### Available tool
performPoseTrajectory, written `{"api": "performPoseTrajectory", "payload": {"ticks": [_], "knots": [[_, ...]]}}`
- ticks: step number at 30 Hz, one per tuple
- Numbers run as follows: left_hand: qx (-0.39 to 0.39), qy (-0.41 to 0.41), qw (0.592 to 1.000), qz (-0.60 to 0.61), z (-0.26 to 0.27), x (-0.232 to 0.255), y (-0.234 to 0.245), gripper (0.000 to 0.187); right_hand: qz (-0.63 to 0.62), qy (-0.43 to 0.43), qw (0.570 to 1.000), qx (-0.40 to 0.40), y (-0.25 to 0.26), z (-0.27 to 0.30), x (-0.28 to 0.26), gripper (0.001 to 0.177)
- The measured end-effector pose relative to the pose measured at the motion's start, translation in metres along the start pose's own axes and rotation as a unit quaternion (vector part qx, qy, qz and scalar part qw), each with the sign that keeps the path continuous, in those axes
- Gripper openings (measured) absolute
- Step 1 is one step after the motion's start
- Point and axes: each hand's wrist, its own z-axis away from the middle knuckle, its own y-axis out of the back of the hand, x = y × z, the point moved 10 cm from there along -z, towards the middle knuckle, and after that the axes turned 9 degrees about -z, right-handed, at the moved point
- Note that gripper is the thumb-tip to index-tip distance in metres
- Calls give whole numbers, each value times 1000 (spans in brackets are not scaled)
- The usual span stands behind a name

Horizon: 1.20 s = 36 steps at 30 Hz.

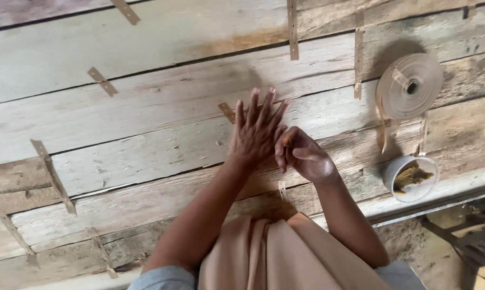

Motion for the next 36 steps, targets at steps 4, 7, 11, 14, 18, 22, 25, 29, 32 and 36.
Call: {"api": "performPoseTrajectory", "payload": {"ticks": [4,7,11,14,18,22,25,29,32,36], "knots": [[-68,-11,998,4,0,0,-5,56,-57,-20,998,-21,18,-2,-1,38],[-114,-11,993,4,0,0,-11,56,-102,-31,994,-15,31,-3,5,41],[-125,-8,992,16,6,2,-12,57,-103,-23,992,-69,18,-3,4,39],[-90,-4,995,47,1,-5,-3,59,-95,-4,992,-78,2,-9,-6,35],[-14,21,976,215,6,-31,-7,59,-54,2,998,-35,6,-5,-9,36],[38,109,930,350,4,-84,34,51,-48,22,998,-24,6,10,-18,35],[96,171,941,276,-9,-114,48,55,-43,50,998,8,-6,13,-37,35],[-45,209,976,49,-40,-106,26,67,-17,55,997,54,-24,14,-50,21],[-95,160,981,-62,-62,-86,18,63,-14,71,996,56,-17,11,-49,24],[-42,104,992,-52,-71,-75,-13,61,72,70,988,114,44,16,-35,33]]}}
